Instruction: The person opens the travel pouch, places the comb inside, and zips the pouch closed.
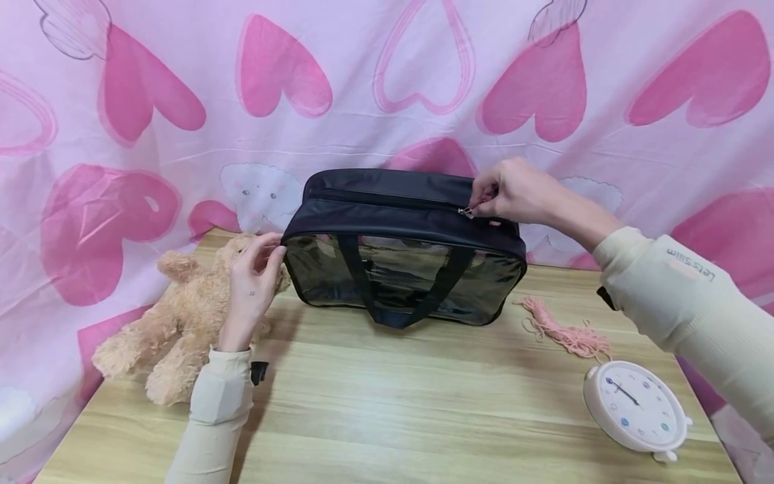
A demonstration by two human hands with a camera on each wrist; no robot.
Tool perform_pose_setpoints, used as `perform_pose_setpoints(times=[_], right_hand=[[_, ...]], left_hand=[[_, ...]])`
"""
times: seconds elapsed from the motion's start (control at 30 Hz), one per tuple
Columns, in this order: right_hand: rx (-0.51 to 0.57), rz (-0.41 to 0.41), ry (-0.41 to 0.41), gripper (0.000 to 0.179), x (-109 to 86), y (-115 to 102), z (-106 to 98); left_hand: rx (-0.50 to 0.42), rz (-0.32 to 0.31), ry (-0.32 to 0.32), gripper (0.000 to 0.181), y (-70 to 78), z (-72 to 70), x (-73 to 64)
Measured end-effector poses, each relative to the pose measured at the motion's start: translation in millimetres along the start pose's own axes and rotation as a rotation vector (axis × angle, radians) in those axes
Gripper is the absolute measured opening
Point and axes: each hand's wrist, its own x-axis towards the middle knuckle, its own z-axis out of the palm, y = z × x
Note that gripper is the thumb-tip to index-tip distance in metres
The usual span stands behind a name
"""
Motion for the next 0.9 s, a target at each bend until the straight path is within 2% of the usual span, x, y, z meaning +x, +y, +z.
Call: perform_pose_setpoints(times=[0.13, 0.47, 0.73, 0.9], right_hand=[[0.013, 0.052, -0.014, 0.018, -11.7, 8, -3], [-0.034, 0.165, -0.018, 0.016, -32.8, 22, -6], [0.032, 0.221, 0.034, 0.014, -55.9, 39, -2], [0.084, 0.233, 0.034, 0.015, -62.1, 44, 0]], left_hand=[[0.008, -0.007, 0.004, 0.019, -0.6, 0.5, -0.4], [-0.005, 0.001, 0.010, 0.021, 0.1, 0.4, -0.4], [-0.008, 0.022, 0.020, 0.020, -3.3, -4.1, -0.8], [0.005, 0.022, 0.033, 0.020, -2.3, -8.0, -1.0]])
